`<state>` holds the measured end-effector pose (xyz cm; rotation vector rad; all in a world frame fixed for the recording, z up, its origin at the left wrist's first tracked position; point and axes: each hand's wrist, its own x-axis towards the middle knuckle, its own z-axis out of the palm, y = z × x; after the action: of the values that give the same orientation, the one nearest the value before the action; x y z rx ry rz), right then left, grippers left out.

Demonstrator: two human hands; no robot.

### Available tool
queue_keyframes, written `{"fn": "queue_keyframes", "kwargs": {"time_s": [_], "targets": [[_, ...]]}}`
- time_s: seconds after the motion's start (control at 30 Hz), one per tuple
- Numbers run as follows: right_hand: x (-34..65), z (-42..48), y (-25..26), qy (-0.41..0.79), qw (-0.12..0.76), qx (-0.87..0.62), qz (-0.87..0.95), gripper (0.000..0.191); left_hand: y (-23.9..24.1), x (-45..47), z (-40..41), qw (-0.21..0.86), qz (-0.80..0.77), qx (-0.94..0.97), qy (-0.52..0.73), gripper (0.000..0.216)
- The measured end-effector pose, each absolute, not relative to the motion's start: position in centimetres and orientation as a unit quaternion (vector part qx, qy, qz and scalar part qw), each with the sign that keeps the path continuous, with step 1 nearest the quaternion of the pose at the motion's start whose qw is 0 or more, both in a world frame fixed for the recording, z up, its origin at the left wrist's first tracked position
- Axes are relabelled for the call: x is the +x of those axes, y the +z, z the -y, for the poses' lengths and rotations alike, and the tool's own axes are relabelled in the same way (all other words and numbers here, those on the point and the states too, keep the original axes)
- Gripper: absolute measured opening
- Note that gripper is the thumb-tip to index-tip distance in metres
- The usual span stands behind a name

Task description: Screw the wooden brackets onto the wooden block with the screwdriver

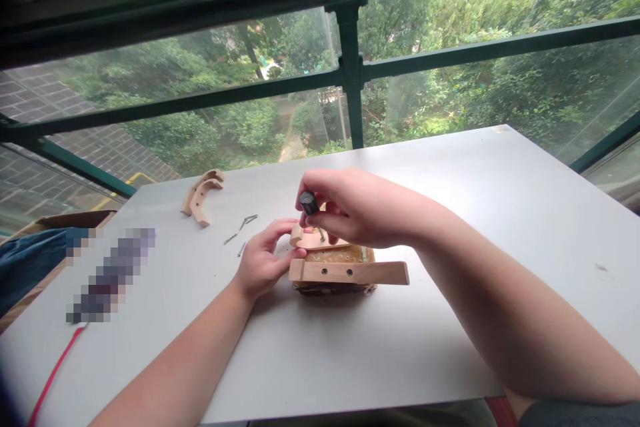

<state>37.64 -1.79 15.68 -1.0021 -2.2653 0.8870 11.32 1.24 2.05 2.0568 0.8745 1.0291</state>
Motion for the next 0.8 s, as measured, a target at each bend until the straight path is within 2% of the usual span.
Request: {"fn": "queue_keyframes", "kwargs": {"time_s": [0.27, 0.43, 0.53, 0.67, 0.8], "targets": [[37.59, 1.63, 15.72, 0.253, 0.275, -0.405, 0.835, 0.015, 1.99, 11.34, -1.22, 0.332, -0.338, 0.783, 0.402, 0.033], [37.57, 1.31, 15.35, 0.225, 0.296, -0.437, 0.819, 0.039, 1.84, 11.32, -1.22, 0.338, -0.334, 0.783, 0.401, 0.032], [37.61, 1.08, 15.27, 0.217, 0.300, -0.454, 0.811, 0.045, 1.73, 11.34, -1.18, 0.338, -0.336, 0.778, 0.410, 0.033], [37.55, 1.05, 15.34, 0.218, 0.297, -0.457, 0.810, 0.039, 1.73, 11.46, -1.08, 0.339, -0.346, 0.771, 0.413, 0.034], [37.30, 1.18, 15.25, 0.209, 0.300, -0.444, 0.818, 0.023, 1.82, 11.56, -1.08, 0.339, -0.343, 0.772, 0.415, 0.034]]}}
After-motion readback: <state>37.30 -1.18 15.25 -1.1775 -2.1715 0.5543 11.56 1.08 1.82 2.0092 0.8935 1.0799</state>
